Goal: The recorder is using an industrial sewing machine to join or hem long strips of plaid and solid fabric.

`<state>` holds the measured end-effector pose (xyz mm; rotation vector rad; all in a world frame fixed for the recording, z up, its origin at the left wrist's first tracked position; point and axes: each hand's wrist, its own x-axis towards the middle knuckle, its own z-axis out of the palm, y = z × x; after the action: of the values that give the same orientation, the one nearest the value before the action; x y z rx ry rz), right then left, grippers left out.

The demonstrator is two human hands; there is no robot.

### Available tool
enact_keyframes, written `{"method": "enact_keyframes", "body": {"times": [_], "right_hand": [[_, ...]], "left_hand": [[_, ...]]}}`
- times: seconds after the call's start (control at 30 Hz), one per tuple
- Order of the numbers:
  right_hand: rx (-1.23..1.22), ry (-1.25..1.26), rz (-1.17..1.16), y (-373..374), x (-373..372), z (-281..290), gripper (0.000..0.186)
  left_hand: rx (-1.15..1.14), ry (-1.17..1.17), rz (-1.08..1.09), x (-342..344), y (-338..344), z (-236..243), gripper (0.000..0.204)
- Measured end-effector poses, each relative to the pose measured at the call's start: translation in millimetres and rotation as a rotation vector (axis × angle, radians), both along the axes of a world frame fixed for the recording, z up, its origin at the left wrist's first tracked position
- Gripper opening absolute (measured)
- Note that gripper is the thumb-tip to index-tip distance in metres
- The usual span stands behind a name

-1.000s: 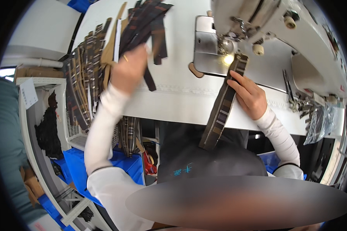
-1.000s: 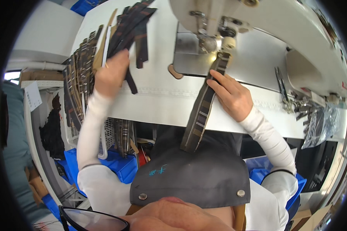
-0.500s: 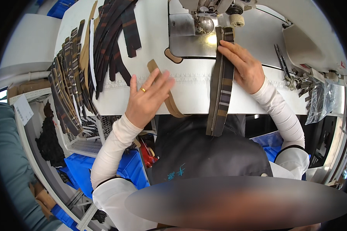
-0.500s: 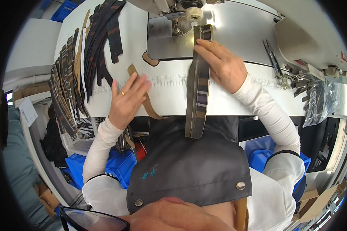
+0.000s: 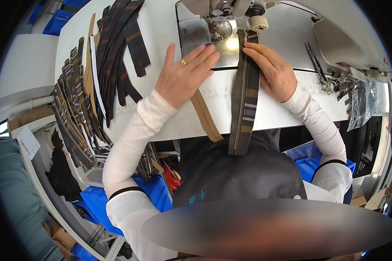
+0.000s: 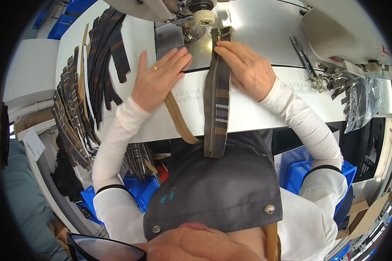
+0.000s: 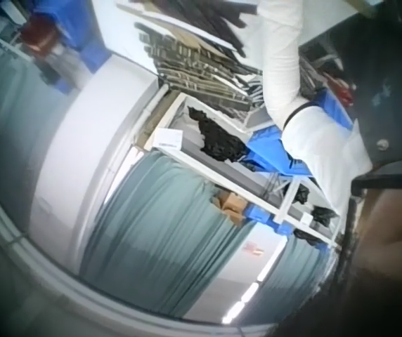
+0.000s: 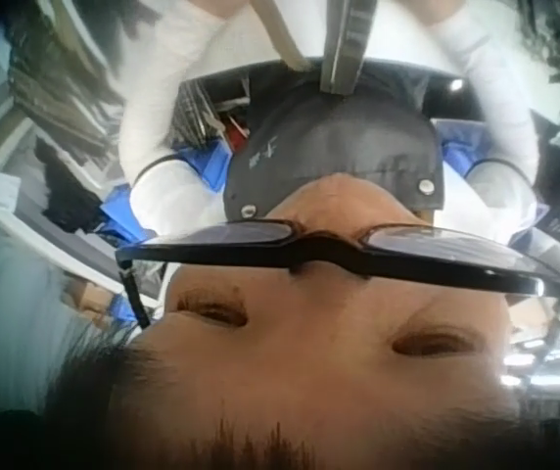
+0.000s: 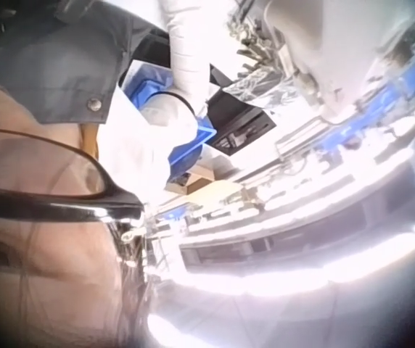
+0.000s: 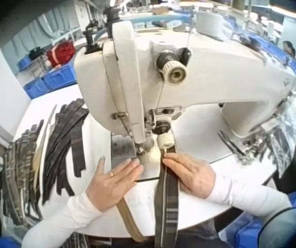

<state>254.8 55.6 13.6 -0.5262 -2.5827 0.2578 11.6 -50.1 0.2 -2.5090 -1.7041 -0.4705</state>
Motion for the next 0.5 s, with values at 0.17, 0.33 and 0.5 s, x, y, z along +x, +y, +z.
{"method": "enact_keyframes", "body": {"times": [0.17,0.33,0.5], "right_hand": [[0.051,0.031,-0.008,5.6,0.2,-3.4,0.049],[0.097,0.101,0.174,-6.5,-11.4,1.8,0.045],[0.139,0.005,0.338,-50.5,-36.3,0.1,0.038]], "left_hand": [[0.059,-0.103,-0.075,0.7,26.6,-2.2,0.059],[0.110,0.020,0.120,2.4,26.6,-4.8,0.072],[0.129,0.023,0.228,6.8,25.9,-2.8,0.075]]}}
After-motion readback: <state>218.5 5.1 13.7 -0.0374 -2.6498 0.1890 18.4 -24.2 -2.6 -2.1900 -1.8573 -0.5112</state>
